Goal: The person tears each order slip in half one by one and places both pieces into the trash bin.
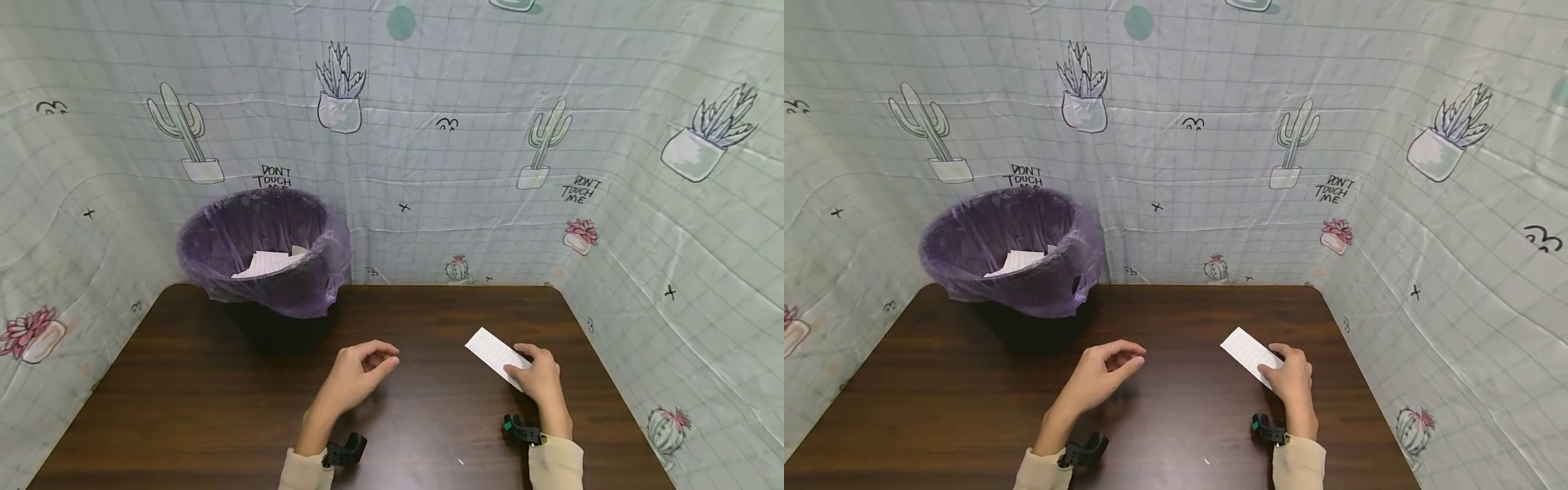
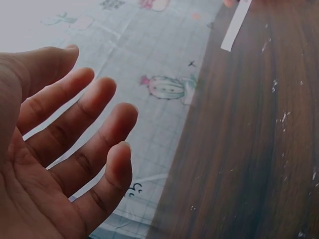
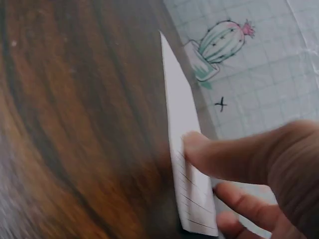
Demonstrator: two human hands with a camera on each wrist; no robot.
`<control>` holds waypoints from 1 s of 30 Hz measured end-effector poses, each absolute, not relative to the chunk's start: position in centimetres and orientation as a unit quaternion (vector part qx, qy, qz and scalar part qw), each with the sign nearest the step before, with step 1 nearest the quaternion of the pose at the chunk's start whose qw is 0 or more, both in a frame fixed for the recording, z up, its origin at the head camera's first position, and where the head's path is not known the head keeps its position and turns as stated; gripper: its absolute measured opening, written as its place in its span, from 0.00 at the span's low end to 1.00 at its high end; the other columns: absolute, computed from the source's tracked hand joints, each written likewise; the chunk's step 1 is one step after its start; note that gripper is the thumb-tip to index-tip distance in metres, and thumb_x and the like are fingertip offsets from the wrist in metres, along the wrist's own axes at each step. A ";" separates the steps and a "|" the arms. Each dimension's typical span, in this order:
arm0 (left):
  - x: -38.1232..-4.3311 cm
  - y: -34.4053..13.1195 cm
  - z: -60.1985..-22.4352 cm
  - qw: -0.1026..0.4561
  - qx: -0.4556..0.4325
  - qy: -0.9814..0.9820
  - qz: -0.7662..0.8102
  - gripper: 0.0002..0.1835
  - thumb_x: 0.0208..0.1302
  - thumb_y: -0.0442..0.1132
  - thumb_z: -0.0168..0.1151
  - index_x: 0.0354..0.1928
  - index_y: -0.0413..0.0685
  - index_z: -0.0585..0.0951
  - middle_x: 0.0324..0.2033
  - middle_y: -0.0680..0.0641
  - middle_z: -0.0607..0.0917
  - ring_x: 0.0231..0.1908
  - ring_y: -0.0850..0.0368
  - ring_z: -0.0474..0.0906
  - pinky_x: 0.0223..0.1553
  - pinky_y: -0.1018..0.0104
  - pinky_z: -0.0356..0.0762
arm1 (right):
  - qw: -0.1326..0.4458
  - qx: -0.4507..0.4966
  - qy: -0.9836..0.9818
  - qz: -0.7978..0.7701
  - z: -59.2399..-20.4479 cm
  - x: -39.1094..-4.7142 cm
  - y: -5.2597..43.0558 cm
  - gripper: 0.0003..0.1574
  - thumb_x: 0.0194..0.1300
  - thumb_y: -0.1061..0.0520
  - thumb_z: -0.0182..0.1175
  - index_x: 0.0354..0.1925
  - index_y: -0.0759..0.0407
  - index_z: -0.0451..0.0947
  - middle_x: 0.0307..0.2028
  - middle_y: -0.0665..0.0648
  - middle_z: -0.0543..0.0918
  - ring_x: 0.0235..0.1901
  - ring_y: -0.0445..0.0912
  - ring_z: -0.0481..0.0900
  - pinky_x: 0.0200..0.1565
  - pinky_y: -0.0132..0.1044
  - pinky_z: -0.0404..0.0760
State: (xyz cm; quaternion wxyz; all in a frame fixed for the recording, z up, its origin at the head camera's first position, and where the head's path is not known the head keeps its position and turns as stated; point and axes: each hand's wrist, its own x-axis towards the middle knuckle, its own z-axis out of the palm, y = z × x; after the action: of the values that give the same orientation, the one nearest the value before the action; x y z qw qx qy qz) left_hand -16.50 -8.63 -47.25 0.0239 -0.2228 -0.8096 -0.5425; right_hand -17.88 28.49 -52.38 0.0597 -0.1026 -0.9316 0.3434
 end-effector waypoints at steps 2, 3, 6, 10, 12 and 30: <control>-16.4 -8.4 -47.3 0.020 -0.226 -0.811 -0.539 0.07 0.70 0.42 0.68 0.46 0.51 0.88 0.35 0.53 0.89 0.31 0.65 0.82 0.33 0.70 0.79 | 0.053 -0.090 -0.934 0.341 -52.3 -17.9 28.5 0.32 0.60 0.62 0.71 0.61 0.72 0.76 0.58 0.77 0.78 0.58 0.72 0.72 0.60 0.66 0.67; -16.4 -8.3 -47.3 0.015 -0.227 -0.812 -0.537 0.07 0.70 0.42 0.68 0.46 0.51 0.88 0.35 0.53 0.89 0.31 0.64 0.82 0.33 0.70 0.79 | 0.052 -0.084 -0.935 0.339 -52.2 -17.9 28.5 0.32 0.59 0.63 0.72 0.60 0.72 0.76 0.56 0.77 0.79 0.56 0.71 0.74 0.59 0.65 0.68; -16.3 -7.9 -47.3 -0.004 -0.238 -0.816 -0.527 0.08 0.71 0.42 0.67 0.47 0.49 0.88 0.35 0.53 0.89 0.31 0.65 0.82 0.33 0.70 0.79 | 0.046 -0.088 -0.935 0.339 -52.2 -17.7 28.6 0.32 0.58 0.63 0.72 0.59 0.72 0.76 0.47 0.73 0.81 0.47 0.65 0.78 0.52 0.58 0.74; -16.2 -7.5 -47.2 -0.030 -0.250 -0.820 -0.515 0.10 0.72 0.44 0.66 0.49 0.47 0.87 0.35 0.54 0.88 0.32 0.65 0.82 0.34 0.70 0.79 | 0.051 -0.115 -0.928 0.351 -52.2 -17.5 28.6 0.31 0.58 0.62 0.73 0.58 0.69 0.78 0.46 0.72 0.84 0.43 0.63 0.80 0.45 0.53 0.76; -16.2 -7.4 -47.1 -0.038 -0.249 -0.821 -0.513 0.11 0.72 0.44 0.66 0.49 0.47 0.87 0.36 0.54 0.89 0.32 0.64 0.82 0.35 0.70 0.79 | 0.057 -0.121 -0.923 0.361 -52.2 -17.5 28.5 0.30 0.59 0.62 0.72 0.59 0.67 0.78 0.49 0.74 0.85 0.45 0.64 0.81 0.45 0.53 0.77; -16.2 -7.5 -47.6 -0.043 -0.247 -0.827 -0.503 0.12 0.72 0.43 0.65 0.50 0.44 0.87 0.37 0.49 0.89 0.32 0.62 0.83 0.34 0.71 0.80 | 0.076 -0.028 -0.893 0.444 -52.6 -19.2 23.7 0.06 0.67 0.60 0.69 0.40 0.63 0.89 0.36 0.60 0.90 0.32 0.40 0.80 0.36 0.32 0.76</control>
State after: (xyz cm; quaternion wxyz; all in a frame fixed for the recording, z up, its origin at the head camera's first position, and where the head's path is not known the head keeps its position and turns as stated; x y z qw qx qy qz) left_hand -16.22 -7.54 -47.60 -0.0433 -0.2474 -0.8267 -0.5034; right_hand -19.21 23.68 -52.65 0.0758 -0.0279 -0.8925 0.4437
